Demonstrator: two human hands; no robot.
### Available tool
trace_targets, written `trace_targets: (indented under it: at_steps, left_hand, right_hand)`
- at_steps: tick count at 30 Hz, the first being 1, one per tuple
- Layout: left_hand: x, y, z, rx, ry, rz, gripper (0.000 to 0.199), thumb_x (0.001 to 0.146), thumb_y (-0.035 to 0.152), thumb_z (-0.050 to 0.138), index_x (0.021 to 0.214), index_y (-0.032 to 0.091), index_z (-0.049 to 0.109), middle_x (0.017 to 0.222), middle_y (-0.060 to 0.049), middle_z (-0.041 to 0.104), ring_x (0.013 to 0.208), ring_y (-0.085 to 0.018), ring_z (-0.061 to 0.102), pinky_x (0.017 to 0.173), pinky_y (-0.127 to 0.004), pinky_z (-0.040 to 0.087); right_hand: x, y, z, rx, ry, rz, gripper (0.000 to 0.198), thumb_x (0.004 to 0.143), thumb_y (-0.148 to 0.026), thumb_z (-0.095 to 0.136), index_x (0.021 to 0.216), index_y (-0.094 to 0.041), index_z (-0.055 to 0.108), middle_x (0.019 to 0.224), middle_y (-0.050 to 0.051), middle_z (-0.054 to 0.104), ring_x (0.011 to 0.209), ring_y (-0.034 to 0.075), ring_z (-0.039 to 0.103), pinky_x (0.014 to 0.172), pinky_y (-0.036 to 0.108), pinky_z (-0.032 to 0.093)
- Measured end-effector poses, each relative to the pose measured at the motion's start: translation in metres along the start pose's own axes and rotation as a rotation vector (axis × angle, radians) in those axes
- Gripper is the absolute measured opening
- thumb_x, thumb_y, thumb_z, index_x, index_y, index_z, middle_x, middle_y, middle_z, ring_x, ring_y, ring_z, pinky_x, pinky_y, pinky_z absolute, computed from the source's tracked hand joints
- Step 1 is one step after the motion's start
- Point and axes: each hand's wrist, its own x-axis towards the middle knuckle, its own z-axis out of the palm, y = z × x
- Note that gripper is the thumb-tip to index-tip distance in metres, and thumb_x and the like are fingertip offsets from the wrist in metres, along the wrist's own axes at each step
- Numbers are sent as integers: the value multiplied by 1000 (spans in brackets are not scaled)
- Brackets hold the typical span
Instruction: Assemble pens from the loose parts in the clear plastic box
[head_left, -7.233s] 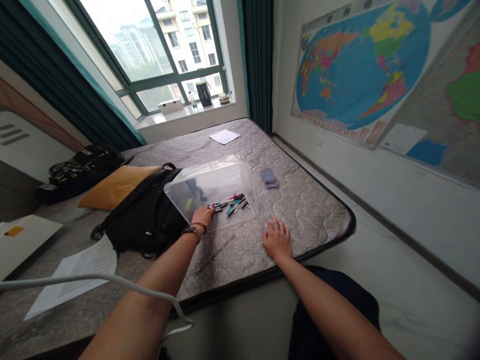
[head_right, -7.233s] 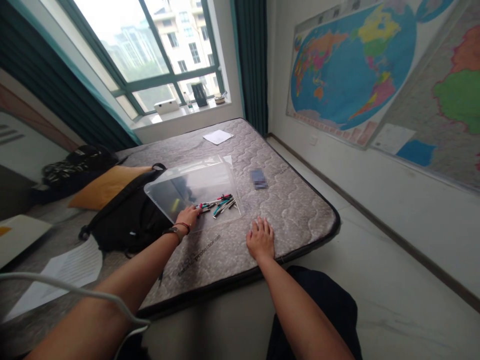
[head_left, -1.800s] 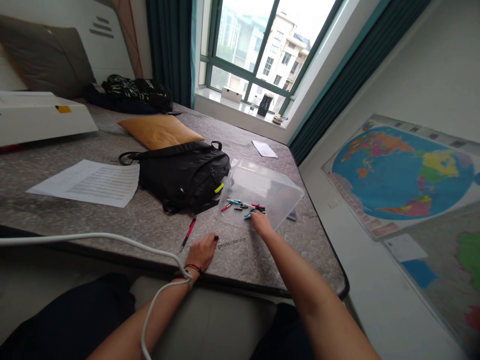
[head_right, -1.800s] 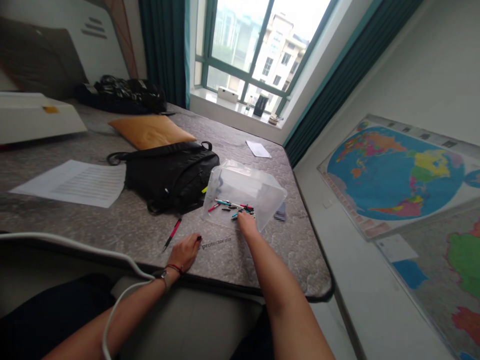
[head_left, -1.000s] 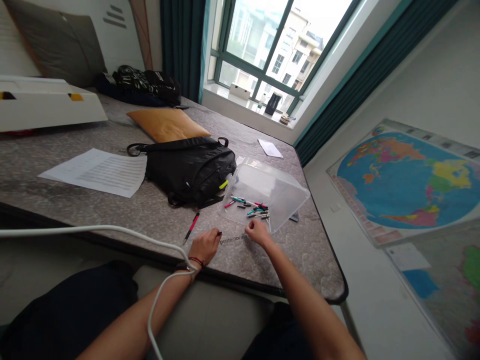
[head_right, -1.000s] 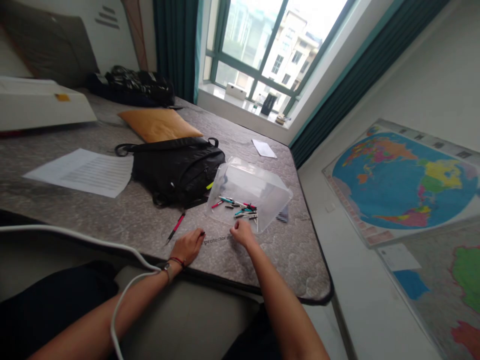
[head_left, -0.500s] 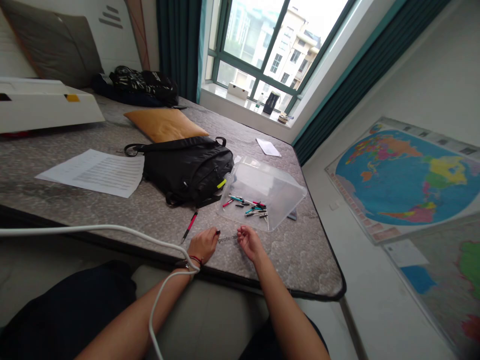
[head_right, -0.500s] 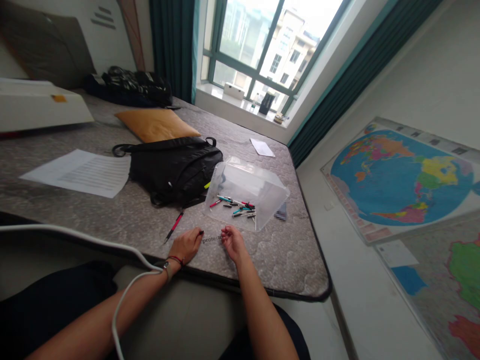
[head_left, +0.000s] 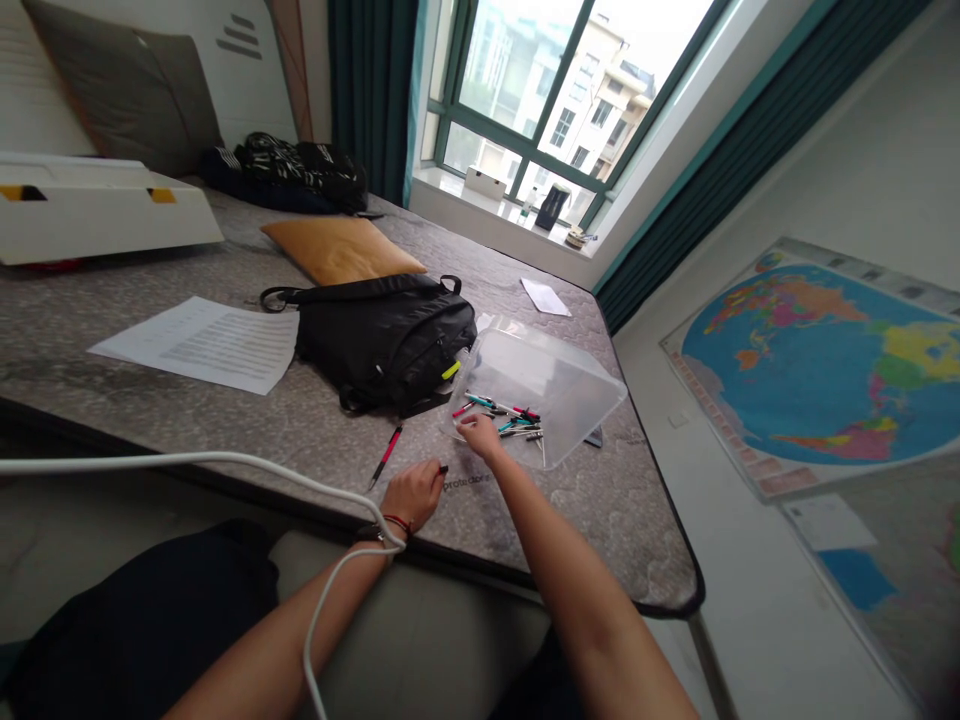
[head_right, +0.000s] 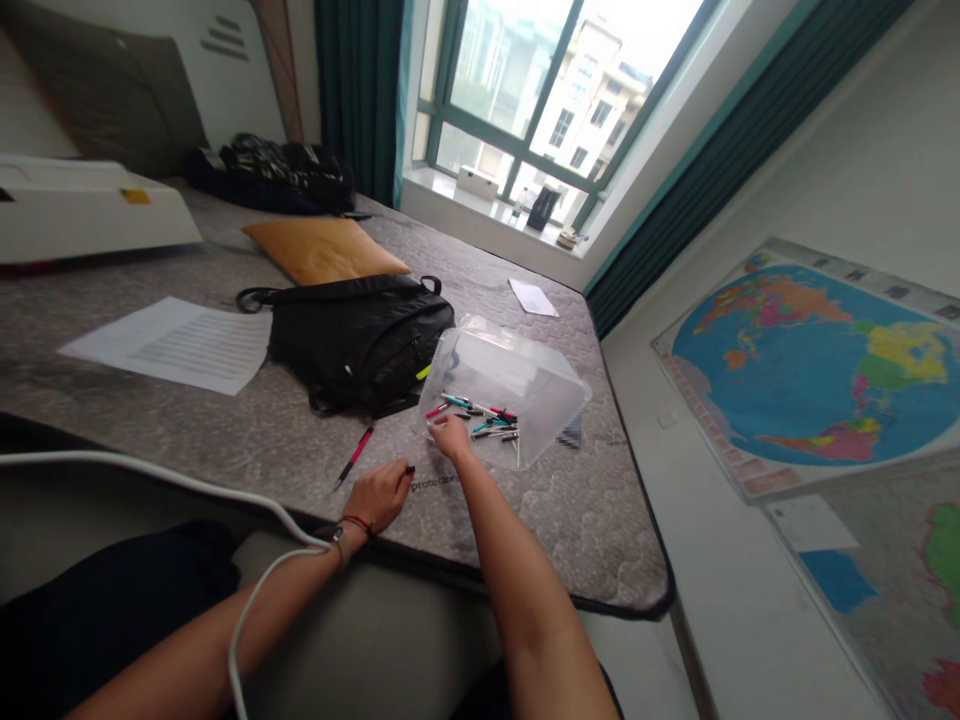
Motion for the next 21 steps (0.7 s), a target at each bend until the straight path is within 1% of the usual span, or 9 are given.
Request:
trace_targets:
  at_steps: [2, 4, 9, 14, 17, 20, 21]
  left_hand:
    - [0, 0, 0, -8, 1, 6, 27, 99, 32, 34, 91, 21, 58, 86, -6, 67, 83, -21, 62, 71, -31, 38]
    - [0, -1, 0, -15, 1, 2, 27, 99, 32, 34, 91, 21, 58, 87, -6, 68, 84, -21, 62, 71, -31, 38]
    - [0, -1, 0, -23, -3, -13, 26, 99, 32, 34, 93, 22, 58, 90, -7, 68, 86, -21, 63, 73, -31, 39]
    - [0, 0, -2, -29, -14, -14, 28, 99, 33, 33, 93, 22, 58, 88, -7, 68, 85, -21, 62, 73, -31, 39]
    - [-1, 0, -3, -44, -15, -24, 28, 99, 33, 33, 95, 22, 58, 88, -7, 68, 86, -21, 63, 73, -31, 39]
    - [-1, -2, -1, -61, 6, -45, 26, 99, 33, 35, 96, 22, 58, 90, -7, 69, 86, -21, 63, 72, -30, 40]
    - [-1, -2, 0, -70, 18, -53, 26, 99, 33, 35, 96, 22, 58, 91, -7, 69, 86, -21, 63, 71, -30, 40]
  right_hand:
    - [10, -5, 5, -85, 12, 16, 13, 78, -26, 67, 85, -16, 67, 90, 9, 70, 93, 23, 65, 84, 31, 46]
    - [14, -7, 9, -139, 7, 42, 11, 79, -25, 67, 86, -16, 68, 95, 12, 71, 98, 26, 65, 86, 33, 46]
    - [11, -9, 17, -239, -21, 59, 12, 85, -27, 62, 86, -16, 67, 98, 15, 71, 97, 29, 66, 82, 35, 46]
    - [3, -12, 13, -259, -27, 13, 14, 89, -27, 57, 91, -16, 65, 98, 13, 71, 95, 25, 65, 81, 32, 44]
    - [-17, -1, 8, -231, -12, -20, 17, 92, -30, 53, 97, -17, 63, 96, 9, 71, 90, 20, 64, 78, 27, 43]
    - [-56, 26, 8, -164, 56, -73, 20, 95, -33, 48, 98, -18, 61, 85, 5, 69, 79, 18, 63, 71, 25, 42]
    - [-72, 36, 9, -174, 90, -88, 20, 96, -33, 47, 99, -19, 60, 81, 4, 68, 76, 18, 63, 69, 25, 41]
